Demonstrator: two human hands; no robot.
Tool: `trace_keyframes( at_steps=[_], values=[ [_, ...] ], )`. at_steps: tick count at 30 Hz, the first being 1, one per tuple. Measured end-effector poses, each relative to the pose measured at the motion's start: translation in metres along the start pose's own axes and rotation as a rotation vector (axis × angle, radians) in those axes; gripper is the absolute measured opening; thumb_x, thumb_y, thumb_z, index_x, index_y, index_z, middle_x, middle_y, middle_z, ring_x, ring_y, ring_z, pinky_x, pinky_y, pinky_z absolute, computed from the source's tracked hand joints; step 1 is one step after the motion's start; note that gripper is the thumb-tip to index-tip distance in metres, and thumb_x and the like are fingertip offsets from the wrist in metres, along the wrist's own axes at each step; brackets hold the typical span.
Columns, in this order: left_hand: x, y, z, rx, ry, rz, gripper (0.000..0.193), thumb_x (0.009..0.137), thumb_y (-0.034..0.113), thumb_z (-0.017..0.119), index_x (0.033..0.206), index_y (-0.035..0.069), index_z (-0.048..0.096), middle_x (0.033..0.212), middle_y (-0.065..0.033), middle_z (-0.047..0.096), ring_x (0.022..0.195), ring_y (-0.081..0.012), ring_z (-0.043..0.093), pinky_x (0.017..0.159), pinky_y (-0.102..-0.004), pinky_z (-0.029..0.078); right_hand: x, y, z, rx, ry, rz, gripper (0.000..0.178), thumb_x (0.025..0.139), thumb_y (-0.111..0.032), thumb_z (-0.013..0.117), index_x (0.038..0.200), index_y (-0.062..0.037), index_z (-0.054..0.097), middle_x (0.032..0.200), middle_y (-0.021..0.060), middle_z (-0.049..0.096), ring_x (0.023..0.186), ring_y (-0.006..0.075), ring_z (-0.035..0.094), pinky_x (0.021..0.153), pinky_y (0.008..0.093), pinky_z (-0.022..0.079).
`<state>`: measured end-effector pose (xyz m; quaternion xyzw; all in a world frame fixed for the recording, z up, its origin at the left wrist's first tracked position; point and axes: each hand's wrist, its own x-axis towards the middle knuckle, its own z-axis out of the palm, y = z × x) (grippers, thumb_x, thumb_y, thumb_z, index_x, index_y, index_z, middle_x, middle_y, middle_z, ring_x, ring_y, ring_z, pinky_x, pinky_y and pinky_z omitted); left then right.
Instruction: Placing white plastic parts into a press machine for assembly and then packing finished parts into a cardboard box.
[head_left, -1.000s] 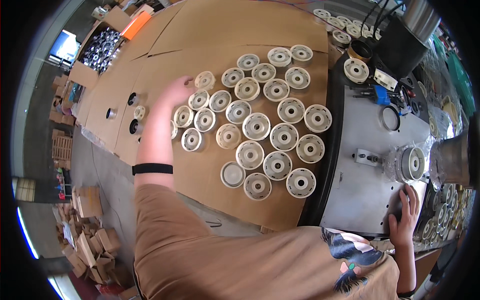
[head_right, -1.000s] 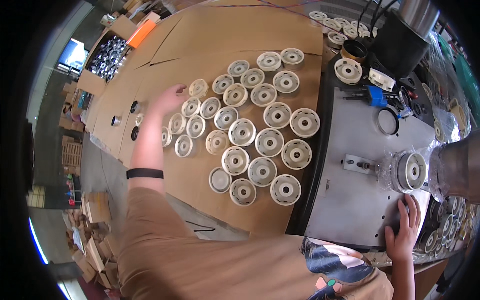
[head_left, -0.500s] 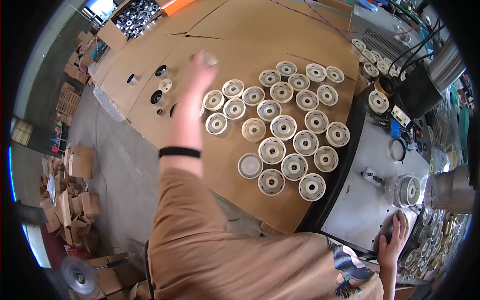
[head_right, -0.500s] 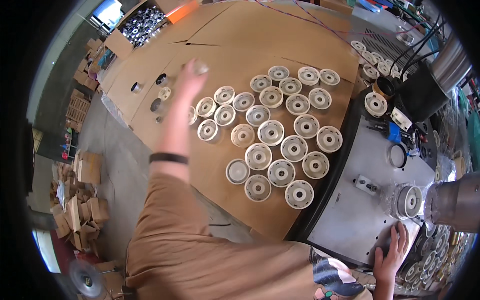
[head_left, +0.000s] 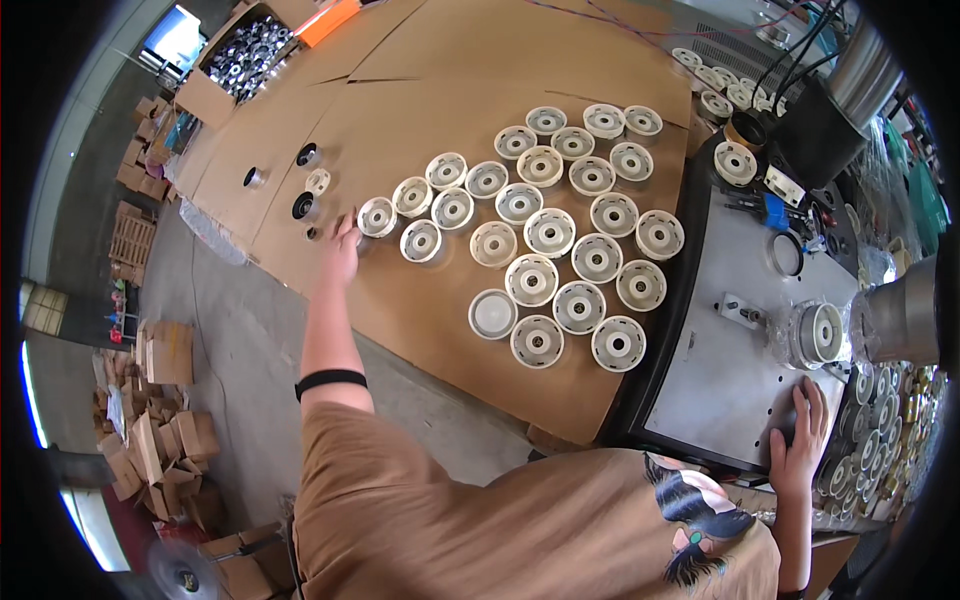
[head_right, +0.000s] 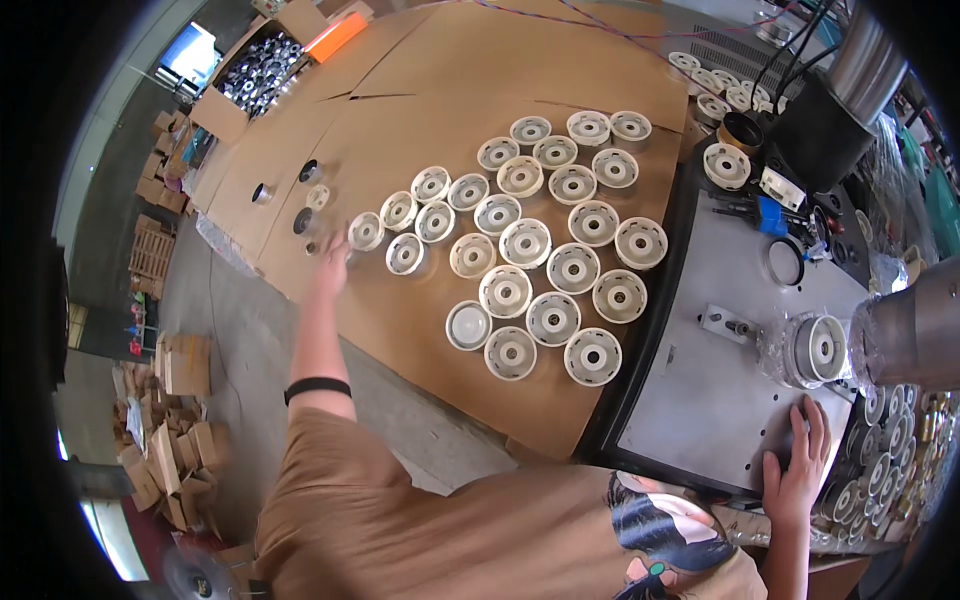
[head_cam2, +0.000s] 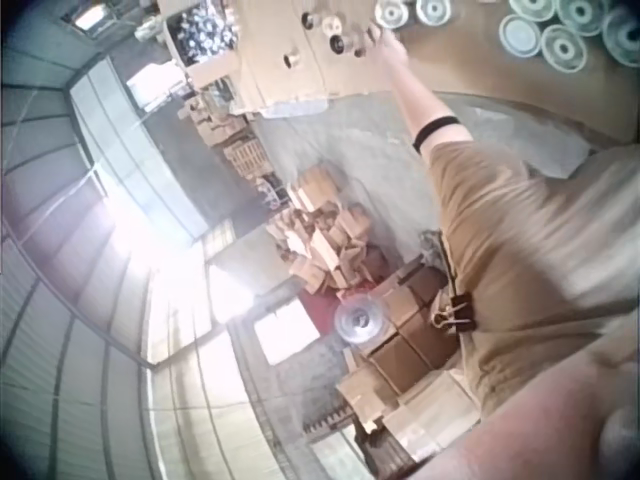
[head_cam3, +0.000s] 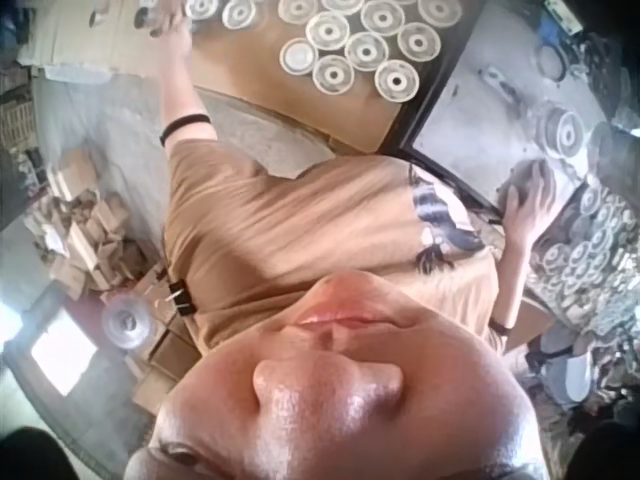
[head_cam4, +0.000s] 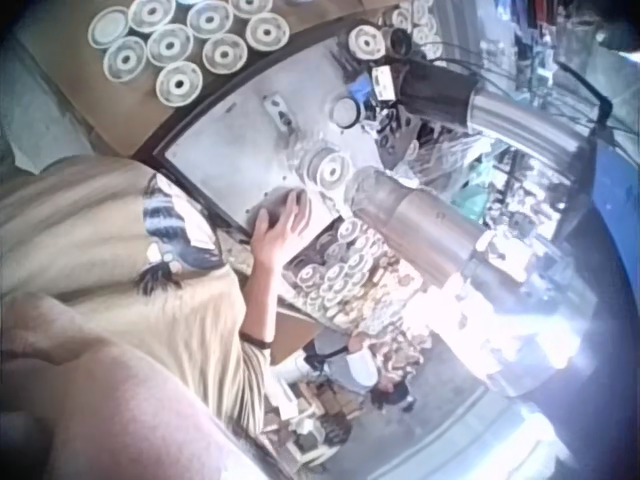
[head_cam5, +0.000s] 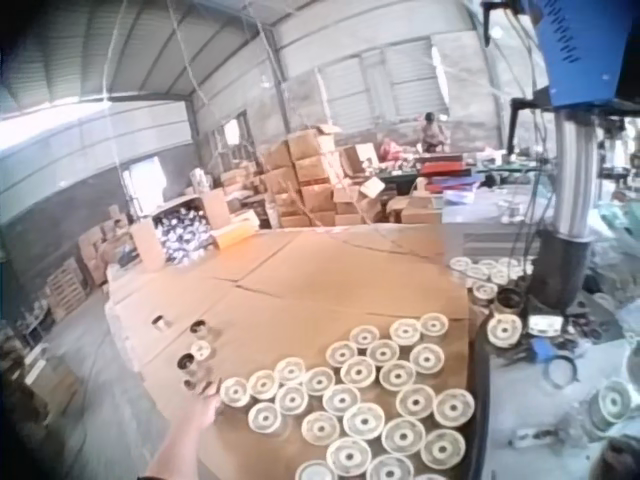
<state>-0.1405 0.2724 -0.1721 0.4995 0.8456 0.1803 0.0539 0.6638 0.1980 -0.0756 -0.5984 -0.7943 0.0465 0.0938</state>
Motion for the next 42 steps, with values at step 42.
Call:
trace_keyframes(
  at_steps=[42],
  values=[
    [-0.024, 0.583, 0.09, -0.017, -0.356, 0.824, 0.084, 0.078, 0.045, 0.08, 0.144, 0.003, 0.048, 0.133, -0.0244, 0.063, 0.122, -0.0402, 0.062, 0.103, -0.0448, 0.05, 0.001, 0.001, -0.014, 0.108, 0.029, 0.02, 0.068, 0.073, -0.03, 0.078, 0.133, -0.0065, 0.06, 0.146, 0.0145, 0.052, 0.138, 0.0391, 0.044, 0.114, 0.0517, 0.035]
  ],
)
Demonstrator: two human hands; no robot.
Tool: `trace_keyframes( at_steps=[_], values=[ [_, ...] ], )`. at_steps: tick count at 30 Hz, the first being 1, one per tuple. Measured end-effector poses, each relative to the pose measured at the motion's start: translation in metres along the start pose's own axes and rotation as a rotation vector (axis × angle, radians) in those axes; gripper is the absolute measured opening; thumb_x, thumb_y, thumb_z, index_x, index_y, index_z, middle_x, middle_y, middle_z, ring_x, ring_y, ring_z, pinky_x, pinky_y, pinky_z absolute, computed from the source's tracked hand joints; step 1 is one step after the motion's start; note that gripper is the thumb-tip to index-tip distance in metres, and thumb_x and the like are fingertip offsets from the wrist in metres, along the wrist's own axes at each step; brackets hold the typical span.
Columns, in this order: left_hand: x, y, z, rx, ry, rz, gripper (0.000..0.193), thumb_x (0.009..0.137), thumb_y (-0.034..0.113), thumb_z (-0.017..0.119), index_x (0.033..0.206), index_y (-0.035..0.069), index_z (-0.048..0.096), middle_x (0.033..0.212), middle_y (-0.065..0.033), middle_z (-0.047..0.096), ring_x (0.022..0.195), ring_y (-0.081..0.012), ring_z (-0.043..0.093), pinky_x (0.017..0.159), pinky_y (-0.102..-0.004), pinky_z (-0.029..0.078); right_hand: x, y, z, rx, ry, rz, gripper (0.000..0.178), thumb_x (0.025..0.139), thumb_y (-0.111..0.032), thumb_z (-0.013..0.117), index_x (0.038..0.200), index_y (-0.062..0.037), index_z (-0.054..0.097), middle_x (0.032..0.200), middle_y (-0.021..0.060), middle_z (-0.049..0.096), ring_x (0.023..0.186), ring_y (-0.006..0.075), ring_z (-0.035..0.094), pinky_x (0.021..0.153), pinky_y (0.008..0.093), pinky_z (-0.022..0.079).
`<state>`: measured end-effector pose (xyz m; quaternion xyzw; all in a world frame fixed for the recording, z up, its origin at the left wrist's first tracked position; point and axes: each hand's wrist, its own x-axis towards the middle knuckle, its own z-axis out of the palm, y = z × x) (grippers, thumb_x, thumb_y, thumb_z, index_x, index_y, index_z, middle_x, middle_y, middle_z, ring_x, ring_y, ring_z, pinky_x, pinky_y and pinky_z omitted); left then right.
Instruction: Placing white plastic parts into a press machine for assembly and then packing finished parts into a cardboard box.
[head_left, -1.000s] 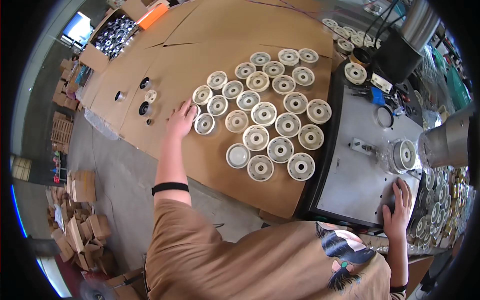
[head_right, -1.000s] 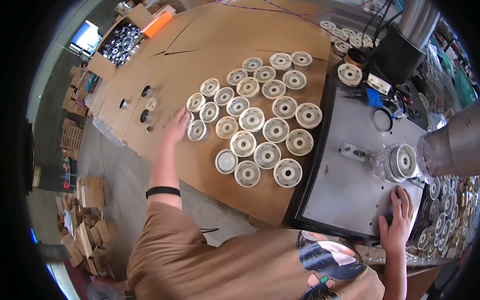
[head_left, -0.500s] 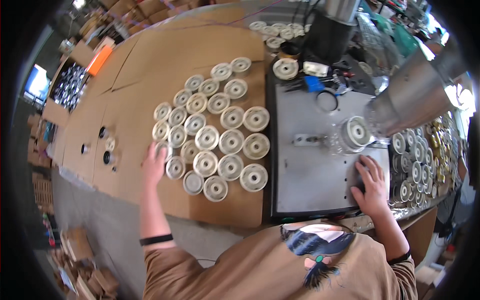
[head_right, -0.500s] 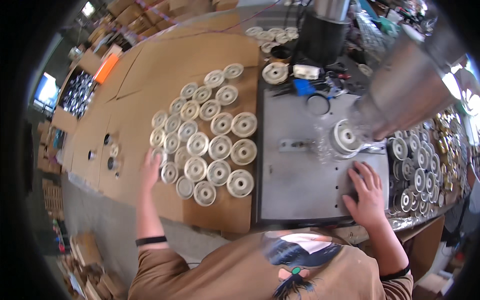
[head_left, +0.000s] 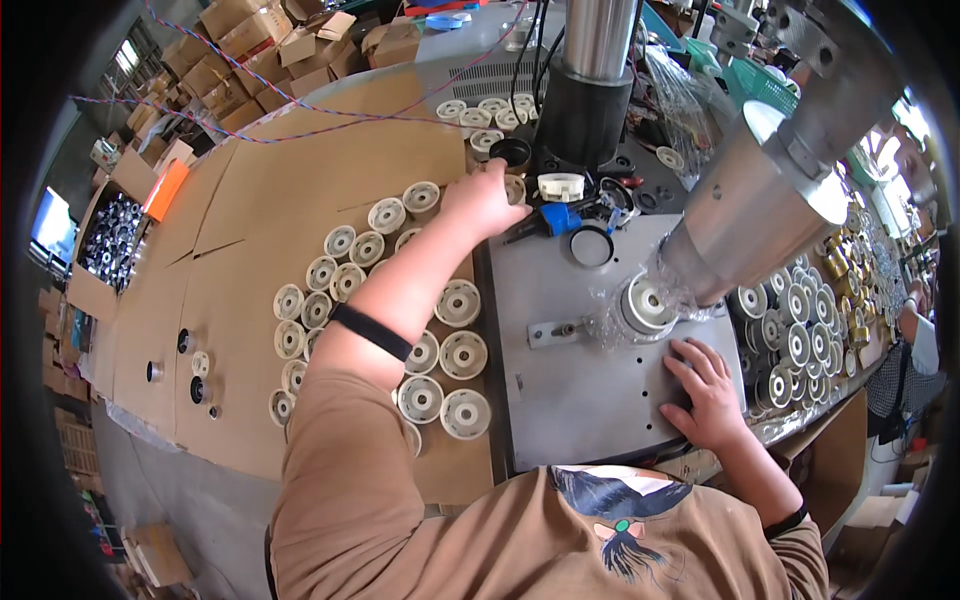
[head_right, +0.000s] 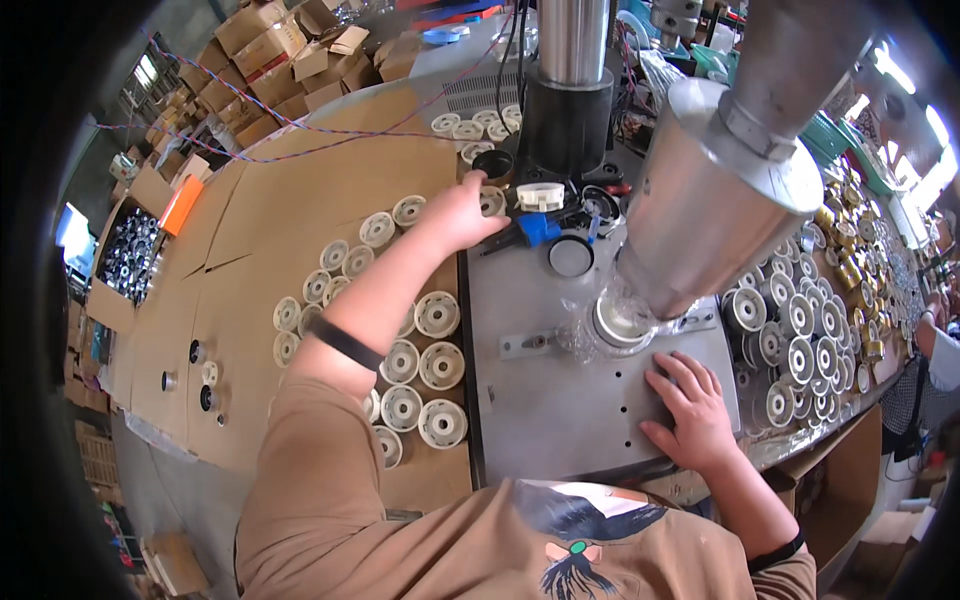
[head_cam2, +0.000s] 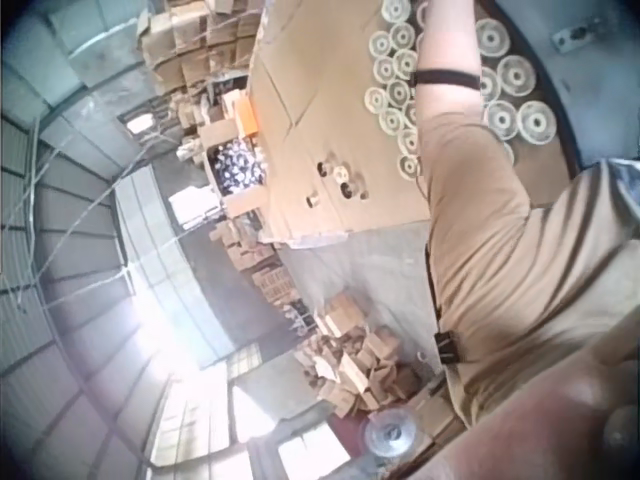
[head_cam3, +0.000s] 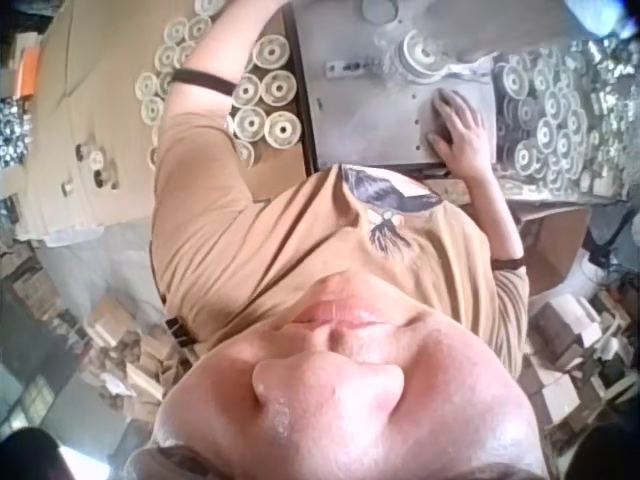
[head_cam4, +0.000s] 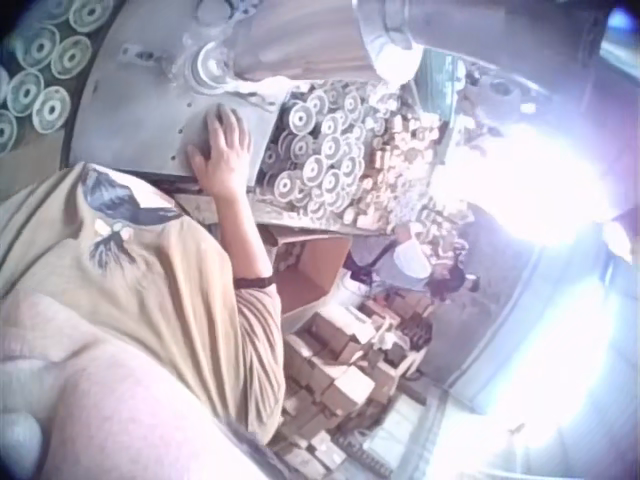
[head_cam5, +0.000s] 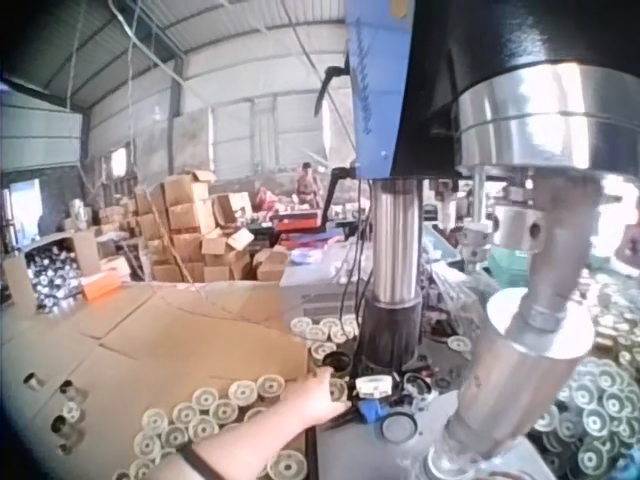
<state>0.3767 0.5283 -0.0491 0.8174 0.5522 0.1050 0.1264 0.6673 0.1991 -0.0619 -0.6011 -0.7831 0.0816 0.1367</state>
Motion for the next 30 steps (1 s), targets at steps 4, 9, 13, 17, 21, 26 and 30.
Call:
trace_keyframes(
  at_steps=[4, 9, 13, 17, 21, 26, 30],
  values=[
    [0.0, -0.006, -0.002, -0.027, 0.073, 0.046, 0.075, 0.078, 0.041, 0.078, 0.139, 0.006, 0.052, 0.129, -0.0219, 0.065, 0.116, -0.0375, 0.065, 0.099, -0.0463, 0.053, 0.0, 0.0, -0.003, 0.004, -0.002, -0.013, 0.067, 0.073, -0.032, 0.078, 0.132, -0.0062, 0.061, 0.145, 0.0147, 0.052, 0.138, 0.0388, 0.045, 0.114, 0.0516, 0.035],
    [-0.06, -0.087, -0.038, -0.168, 0.155, -0.066, 0.08, 0.078, 0.046, 0.08, 0.14, 0.002, 0.056, 0.136, -0.0252, 0.062, 0.124, -0.0381, 0.062, 0.103, -0.0446, 0.05, 0.0, 0.002, -0.002, 0.017, -0.007, -0.008, 0.066, 0.073, -0.03, 0.079, 0.131, -0.0059, 0.061, 0.146, 0.0151, 0.052, 0.138, 0.0393, 0.045, 0.114, 0.052, 0.035],
    [-0.153, -0.195, -0.071, -0.052, 0.096, -0.434, 0.087, 0.08, 0.048, 0.08, 0.143, -0.004, 0.051, 0.142, -0.026, 0.058, 0.131, -0.0365, 0.058, 0.109, -0.0436, 0.047, 0.0, 0.001, -0.004, 0.0, -0.002, -0.009, 0.066, 0.073, -0.028, 0.078, 0.132, -0.0043, 0.06, 0.148, 0.0165, 0.05, 0.139, 0.04, 0.043, 0.115, 0.0525, 0.033],
    [-0.237, -0.303, -0.111, 0.051, 0.022, -0.84, 0.088, 0.083, 0.053, 0.077, 0.144, -0.005, 0.051, 0.143, -0.0283, 0.056, 0.133, -0.0389, 0.055, 0.11, -0.0445, 0.046, 0.005, 0.002, -0.001, -0.025, -0.032, -0.02, 0.066, 0.075, -0.025, 0.075, 0.133, -0.0014, 0.057, 0.15, 0.0192, 0.047, 0.14, 0.0426, 0.04, 0.116, 0.0545, 0.03],
    [-0.338, -0.406, -0.135, 0.174, 0.251, -1.049, 0.091, 0.087, 0.056, 0.072, 0.153, 0.002, 0.041, 0.15, -0.0249, 0.05, 0.138, -0.0388, 0.05, 0.115, -0.0452, 0.041, 0.006, -0.003, 0.007, -0.018, -0.076, -0.059, 0.068, 0.076, -0.023, 0.072, 0.137, -0.0006, 0.052, 0.152, 0.021, 0.043, 0.141, 0.0451, 0.037, 0.116, 0.0565, 0.029],
    [-0.311, -0.318, -0.057, -0.151, 0.164, -0.83, 0.084, 0.097, 0.057, 0.061, 0.157, 0.004, 0.034, 0.163, -0.0196, 0.035, 0.149, -0.0362, 0.035, 0.121, -0.0449, 0.032, 0.003, -0.002, 0.003, -0.083, -0.107, -0.013, 0.072, 0.076, -0.022, 0.072, 0.141, -0.001, 0.048, 0.153, 0.0217, 0.041, 0.143, 0.0455, 0.035, 0.118, 0.0569, 0.027],
    [-0.334, -0.288, -0.019, -0.334, 0.212, -0.659, 0.076, 0.101, 0.048, 0.059, 0.158, 0.006, 0.032, 0.164, -0.0206, 0.032, 0.151, -0.037, 0.032, 0.121, -0.0446, 0.031, 0.007, -0.008, -0.003, -0.068, -0.166, 0.036, 0.071, 0.078, -0.018, 0.072, 0.143, -0.0018, 0.047, 0.155, 0.0204, 0.04, 0.144, 0.0441, 0.034, 0.12, 0.0535, 0.026]
  ],
)
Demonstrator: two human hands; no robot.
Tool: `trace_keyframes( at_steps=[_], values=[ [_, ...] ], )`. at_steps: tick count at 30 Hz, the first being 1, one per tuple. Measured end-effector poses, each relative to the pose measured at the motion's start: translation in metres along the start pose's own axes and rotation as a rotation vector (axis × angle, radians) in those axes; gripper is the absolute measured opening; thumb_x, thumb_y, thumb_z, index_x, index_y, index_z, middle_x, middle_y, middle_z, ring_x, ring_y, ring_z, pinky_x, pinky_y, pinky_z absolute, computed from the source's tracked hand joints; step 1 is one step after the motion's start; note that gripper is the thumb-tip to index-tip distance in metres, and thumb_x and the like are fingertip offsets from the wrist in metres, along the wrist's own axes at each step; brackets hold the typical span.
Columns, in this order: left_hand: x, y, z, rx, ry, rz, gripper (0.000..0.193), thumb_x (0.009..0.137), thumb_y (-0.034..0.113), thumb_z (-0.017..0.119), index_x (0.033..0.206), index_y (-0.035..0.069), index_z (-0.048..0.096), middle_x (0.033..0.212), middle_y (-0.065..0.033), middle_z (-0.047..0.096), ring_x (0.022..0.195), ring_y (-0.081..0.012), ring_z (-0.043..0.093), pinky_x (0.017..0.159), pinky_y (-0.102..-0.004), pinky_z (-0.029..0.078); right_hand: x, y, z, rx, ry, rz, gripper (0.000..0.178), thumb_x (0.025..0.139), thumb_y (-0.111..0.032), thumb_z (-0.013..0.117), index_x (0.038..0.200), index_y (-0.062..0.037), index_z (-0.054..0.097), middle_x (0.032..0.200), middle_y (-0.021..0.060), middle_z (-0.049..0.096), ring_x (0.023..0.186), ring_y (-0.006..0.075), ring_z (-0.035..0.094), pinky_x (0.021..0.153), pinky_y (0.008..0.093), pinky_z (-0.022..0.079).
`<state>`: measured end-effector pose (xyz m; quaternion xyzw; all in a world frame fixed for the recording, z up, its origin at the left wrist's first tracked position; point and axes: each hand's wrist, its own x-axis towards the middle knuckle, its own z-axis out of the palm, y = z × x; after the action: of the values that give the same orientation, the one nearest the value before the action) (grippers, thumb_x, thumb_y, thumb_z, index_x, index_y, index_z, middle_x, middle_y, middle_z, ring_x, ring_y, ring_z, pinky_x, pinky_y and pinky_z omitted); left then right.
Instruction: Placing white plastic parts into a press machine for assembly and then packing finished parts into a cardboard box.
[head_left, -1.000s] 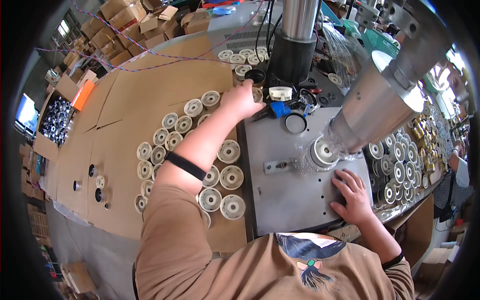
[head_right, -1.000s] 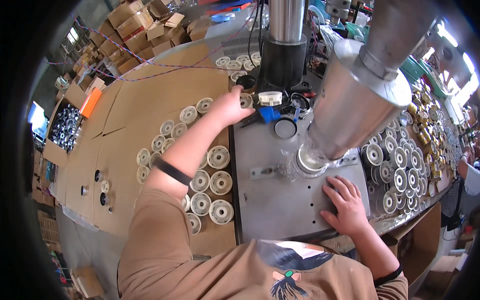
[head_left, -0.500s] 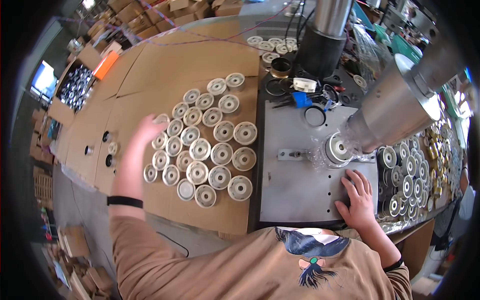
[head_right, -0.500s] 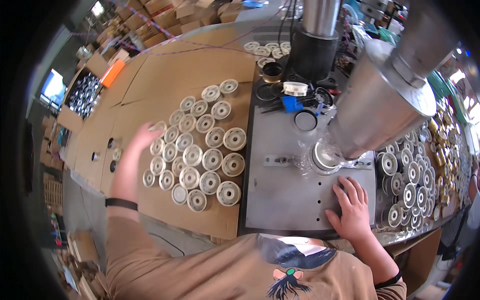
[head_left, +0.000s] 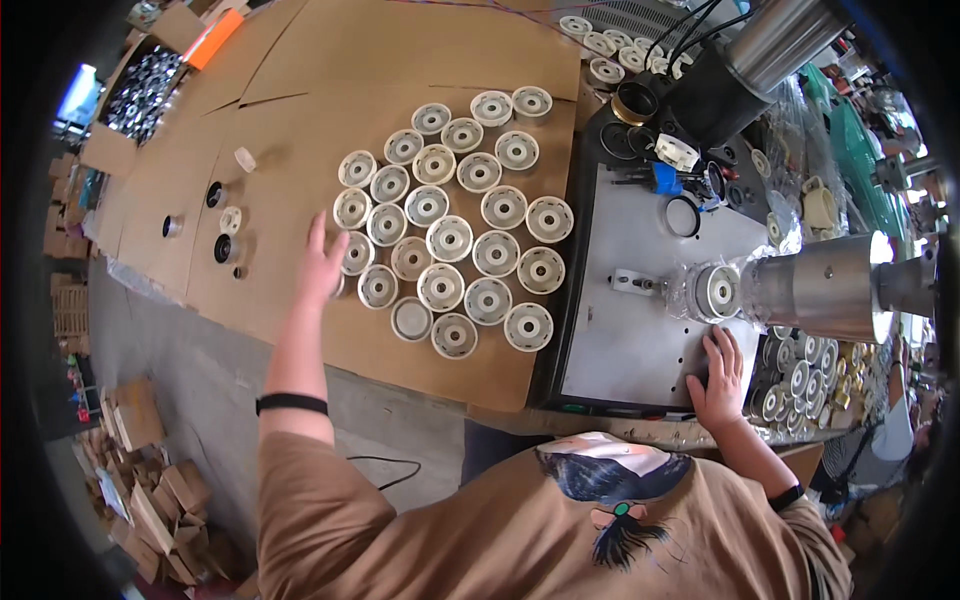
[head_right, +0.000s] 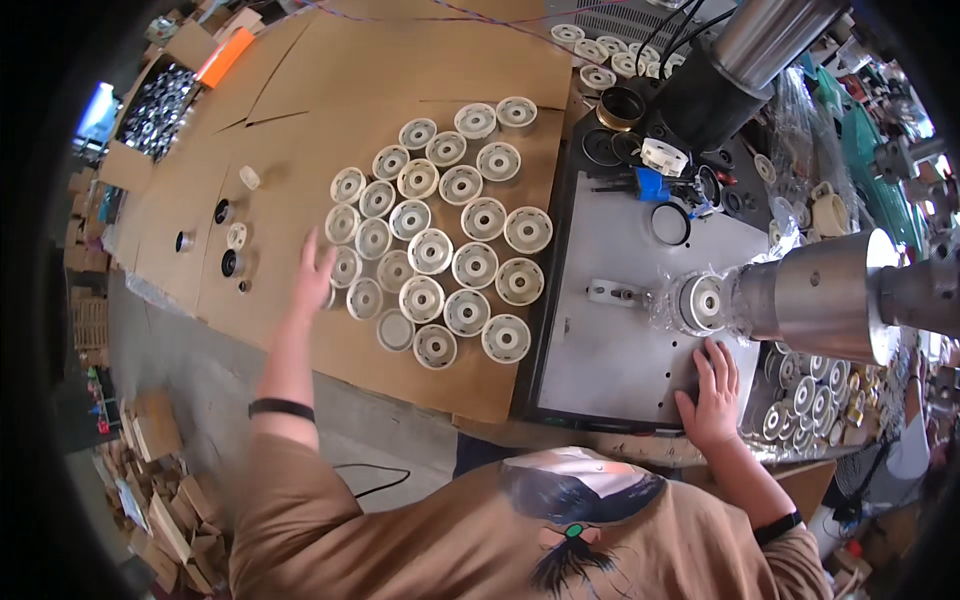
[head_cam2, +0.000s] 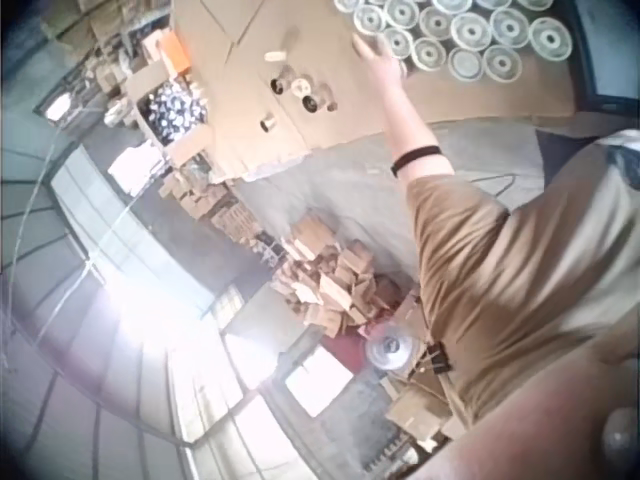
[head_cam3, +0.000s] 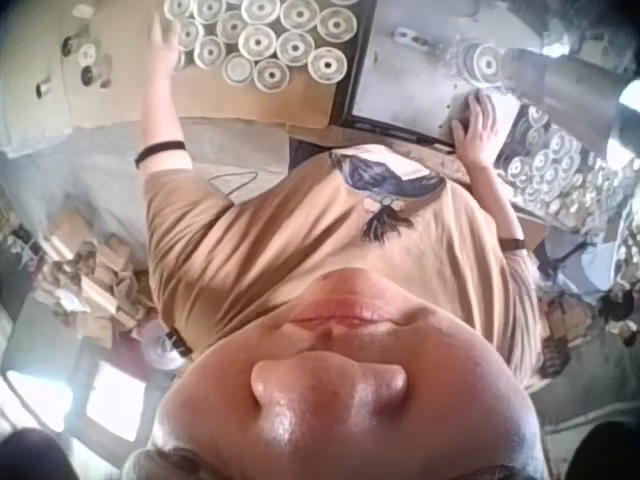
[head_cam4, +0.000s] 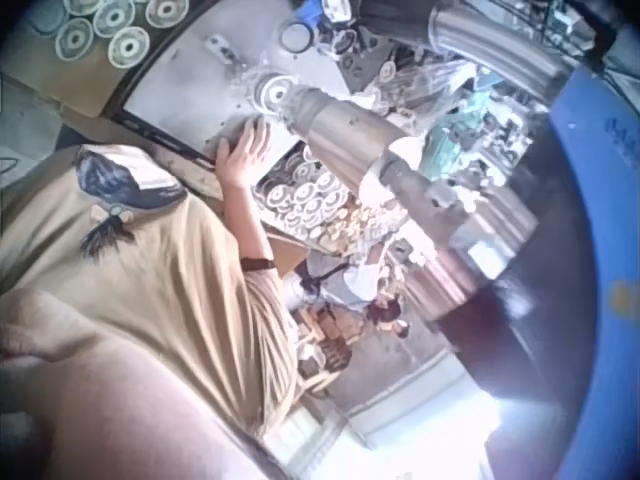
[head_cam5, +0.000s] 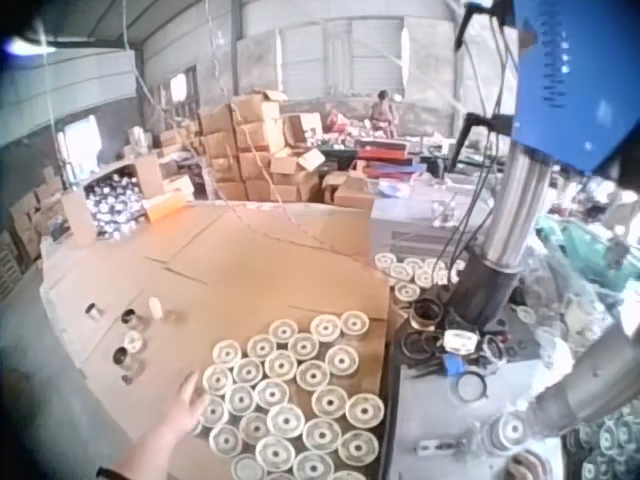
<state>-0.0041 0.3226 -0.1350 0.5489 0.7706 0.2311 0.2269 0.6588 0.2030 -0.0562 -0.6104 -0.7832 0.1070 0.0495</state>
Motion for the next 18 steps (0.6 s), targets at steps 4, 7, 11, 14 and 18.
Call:
trace_keyframes(
  at_steps=[4, 7, 11, 14, 18],
  values=[
    [-0.004, -0.036, 0.004, -0.388, -0.143, 0.111, 0.07, 0.102, 0.038, 0.059, 0.159, 0.007, 0.032, 0.163, -0.0225, 0.032, 0.151, -0.0365, 0.031, 0.122, -0.0438, 0.03, -0.006, -0.046, -0.011, 0.138, -0.015, 0.049, 0.067, 0.077, -0.008, 0.071, 0.14, -0.0012, 0.05, 0.153, 0.0229, 0.041, 0.143, 0.0447, 0.036, 0.119, 0.0539, 0.03],
    [0.015, -0.012, -0.02, -0.324, -0.177, 0.097, 0.069, 0.102, 0.037, 0.059, 0.157, 0.004, 0.033, 0.162, -0.0226, 0.033, 0.151, -0.0361, 0.031, 0.122, -0.0438, 0.029, 0.018, -0.12, -0.031, 0.342, -0.062, -0.089, 0.049, 0.076, -0.005, 0.074, 0.123, -0.0007, 0.062, 0.136, 0.0218, 0.059, 0.126, 0.0429, 0.056, 0.105, 0.0511, 0.047],
    [0.085, -0.017, -0.023, -0.223, -0.2, 0.111, 0.067, 0.102, 0.037, 0.06, 0.155, 0.003, 0.037, 0.161, -0.0234, 0.034, 0.15, -0.0373, 0.032, 0.122, -0.0444, 0.03, 0.128, -0.211, -0.036, 0.462, 0.013, -0.168, 0.049, 0.079, -0.008, 0.073, 0.127, -0.0036, 0.061, 0.135, 0.0198, 0.058, 0.121, 0.0405, 0.058, 0.102, 0.0481, 0.05],
    [0.154, -0.015, 0.001, -0.06, -0.188, 0.225, 0.063, 0.102, 0.037, 0.06, 0.153, 0.005, 0.041, 0.161, -0.0228, 0.035, 0.15, -0.0379, 0.032, 0.122, -0.0452, 0.03, 0.235, -0.227, -0.034, 0.386, 0.117, -0.217, 0.047, 0.08, -0.013, 0.073, 0.124, -0.0033, 0.061, 0.134, 0.0186, 0.057, 0.122, 0.0415, 0.056, 0.104, 0.0484, 0.048],
    [0.235, 0.002, 0.026, 0.121, -0.163, 0.221, 0.059, 0.102, 0.038, 0.058, 0.151, 0.009, 0.045, 0.163, -0.0169, 0.034, 0.151, -0.0361, 0.028, 0.122, -0.047, 0.029, 0.375, -0.193, -0.04, 0.381, 0.174, -0.045, 0.042, 0.086, -0.016, 0.069, 0.124, 0.0002, 0.061, 0.131, 0.0224, 0.061, 0.126, 0.0407, 0.055, 0.108, 0.0458, 0.045]
  ],
)
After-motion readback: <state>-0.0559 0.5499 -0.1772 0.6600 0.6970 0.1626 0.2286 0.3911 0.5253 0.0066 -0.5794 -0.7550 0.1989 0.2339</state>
